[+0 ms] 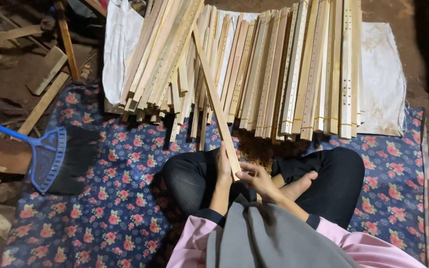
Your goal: The person is wrapping the ends of thin wooden slats with a small piece of material, likely tape or a rubber band, while sitting on the floor.
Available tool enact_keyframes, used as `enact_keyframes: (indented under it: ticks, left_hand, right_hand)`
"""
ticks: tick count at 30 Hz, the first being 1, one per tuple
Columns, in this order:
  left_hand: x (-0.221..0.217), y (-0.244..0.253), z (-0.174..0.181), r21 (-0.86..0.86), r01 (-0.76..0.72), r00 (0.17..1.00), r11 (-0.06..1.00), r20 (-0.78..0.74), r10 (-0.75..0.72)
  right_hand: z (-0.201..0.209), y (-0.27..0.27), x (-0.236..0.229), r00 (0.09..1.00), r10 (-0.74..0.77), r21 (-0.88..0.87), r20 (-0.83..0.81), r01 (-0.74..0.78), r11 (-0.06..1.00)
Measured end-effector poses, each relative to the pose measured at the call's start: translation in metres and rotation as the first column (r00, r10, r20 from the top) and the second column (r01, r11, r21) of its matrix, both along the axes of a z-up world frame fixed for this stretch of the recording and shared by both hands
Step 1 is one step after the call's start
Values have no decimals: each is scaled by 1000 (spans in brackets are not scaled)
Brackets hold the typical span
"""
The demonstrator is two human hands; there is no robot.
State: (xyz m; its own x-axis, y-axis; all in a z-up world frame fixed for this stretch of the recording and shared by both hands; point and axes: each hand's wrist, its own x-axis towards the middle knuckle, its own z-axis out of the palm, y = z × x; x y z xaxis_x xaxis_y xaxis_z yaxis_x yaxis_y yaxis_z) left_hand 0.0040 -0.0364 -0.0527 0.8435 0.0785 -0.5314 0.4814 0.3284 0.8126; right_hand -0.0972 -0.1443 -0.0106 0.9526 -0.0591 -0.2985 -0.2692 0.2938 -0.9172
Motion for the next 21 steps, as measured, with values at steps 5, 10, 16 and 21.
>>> enact_keyframes:
  ticks: [5,10,16,21]
  left_hand:
    - [3,5,-39,-10,69,995,998,71,-68]
    - [-3,7,-18,-11,103,991,995,86,-101]
    - [-4,14,-5,46,120,986,992,114,-125]
    - [-18,36,17,161,179,969,971,142,-202]
  right_hand:
    - [-6,-2,5,998,65,-112,23,-62,992]
    - [14,-4,5,995,96,-481,14,-77,873]
    - [26,-4,21,994,34,-725,108,56,686]
    - [10,12,84,992,115,-534,52,-69,843]
